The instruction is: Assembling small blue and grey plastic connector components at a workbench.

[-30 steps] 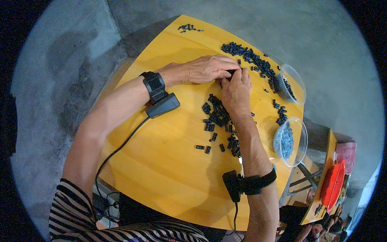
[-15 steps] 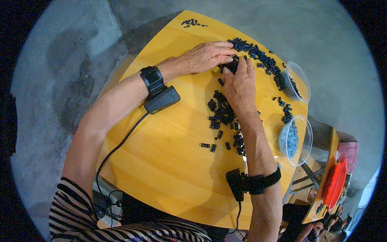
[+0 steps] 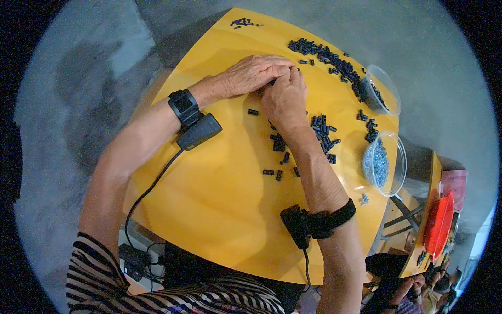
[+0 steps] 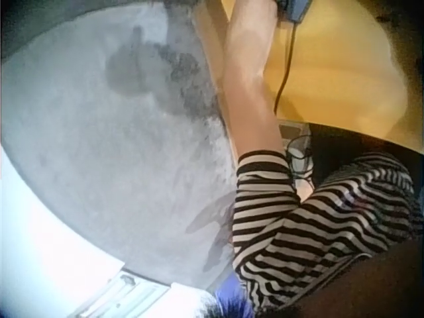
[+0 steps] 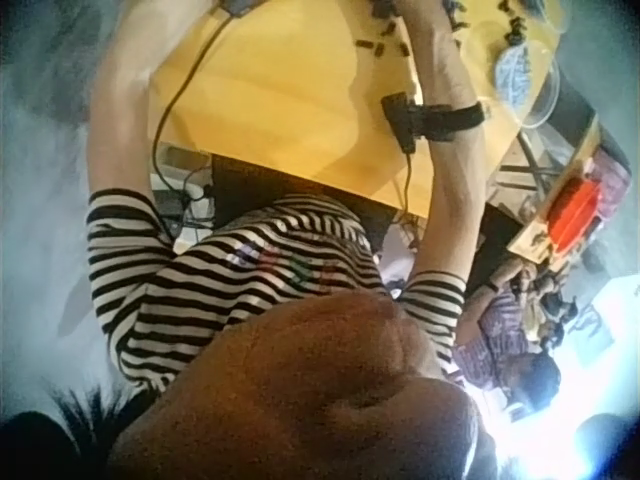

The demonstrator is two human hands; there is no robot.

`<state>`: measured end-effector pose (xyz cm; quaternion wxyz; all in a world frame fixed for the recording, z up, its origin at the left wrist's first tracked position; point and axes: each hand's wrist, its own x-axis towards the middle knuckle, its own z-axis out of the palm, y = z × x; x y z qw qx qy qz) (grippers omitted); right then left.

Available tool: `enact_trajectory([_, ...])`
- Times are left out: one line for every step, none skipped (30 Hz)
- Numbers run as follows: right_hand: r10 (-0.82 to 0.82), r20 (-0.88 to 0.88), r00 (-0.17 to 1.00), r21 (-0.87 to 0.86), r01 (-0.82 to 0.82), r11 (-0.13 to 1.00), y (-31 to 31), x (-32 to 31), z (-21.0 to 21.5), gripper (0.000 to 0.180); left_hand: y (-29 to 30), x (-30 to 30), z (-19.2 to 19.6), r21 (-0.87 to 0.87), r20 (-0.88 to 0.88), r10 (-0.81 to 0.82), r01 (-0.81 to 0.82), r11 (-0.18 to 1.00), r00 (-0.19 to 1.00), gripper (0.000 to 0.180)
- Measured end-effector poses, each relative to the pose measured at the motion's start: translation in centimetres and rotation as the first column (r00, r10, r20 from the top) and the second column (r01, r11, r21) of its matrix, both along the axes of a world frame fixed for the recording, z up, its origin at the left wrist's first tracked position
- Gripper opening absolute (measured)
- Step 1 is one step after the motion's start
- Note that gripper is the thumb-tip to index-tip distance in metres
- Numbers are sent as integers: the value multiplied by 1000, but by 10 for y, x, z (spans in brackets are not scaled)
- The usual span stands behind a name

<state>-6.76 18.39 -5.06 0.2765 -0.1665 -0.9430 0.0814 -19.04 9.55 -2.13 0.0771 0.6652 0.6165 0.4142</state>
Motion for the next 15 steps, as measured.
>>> enact_trajectory([-1, -3, 1000, -3, 1, 1000, 1, 2, -1, 25, -4, 2, 3, -3, -3, -1, 1, 1000, 1000, 47])
enact_trajectory([6, 128, 992, 67, -15, 998, 2, 3, -3, 35, -8, 5, 5, -17, -8, 10, -10, 1000, 1000, 49])
enact_trajectory([6, 257, 967, 131, -41, 991, -1, 5, -2, 46, -13, 7, 7, -33, -14, 22, -23, 999, 1000, 50])
enact_trajectory([5, 255, 967, 128, -39, 991, -4, 7, -2, 46, -17, 10, 8, -36, -15, 21, -22, 999, 1000, 50])
enact_trajectory([45, 173, 984, 209, -81, 975, -8, 12, -2, 35, -22, 13, 10, -51, -12, 24, -25, 998, 1000, 52])
enact_trajectory([97, 91, 991, 291, -120, 949, -15, 14, 1, 27, -30, 14, 11, -68, -11, 33, -34, 997, 999, 55])
enact_trajectory([95, 92, 991, 288, -118, 950, -25, 17, 6, 27, -33, 15, 10, -70, -10, 31, -31, 997, 999, 55])
enact_trajectory([69, 50, 996, 222, -79, 972, -36, 20, 11, 28, -37, 16, 9, -71, -13, 15, -16, 997, 1000, 58])
enact_trajectory([39, 7, 999, 155, -40, 987, -41, 24, 14, 29, -40, 18, 11, -71, -18, -1, 0, 997, 1000, 62])
enact_trajectory([35, 6, 999, 154, -36, 987, -42, 27, 14, 29, -43, 20, 12, -72, -19, -5, 3, 997, 1000, 62])
enact_trajectory([54, 104, 993, 255, -79, 964, -42, 30, 14, 30, -48, 22, 12, -79, -38, -13, 10, 997, 999, 64])
enact_trajectory([62, 207, 976, 346, -132, 929, -48, 33, 19, 31, -53, 25, 12, -89, -52, -23, 18, 996, 998, 67])
enact_trajectory([59, 210, 976, 341, -130, 931, -53, 38, 24, 31, -58, 28, 12, -94, -49, -26, 22, 995, 998, 67])
enact_trajectory([65, 240, 969, 315, -141, 939, -58, 42, 29, 32, -63, 30, 12, -75, -33, -29, 27, 997, 999, 70])
enact_trajectory([71, 269, 961, 288, -150, 946, -65, 47, 36, 33, -68, 33, 11, -56, -17, -34, 33, 998, 999, 72])
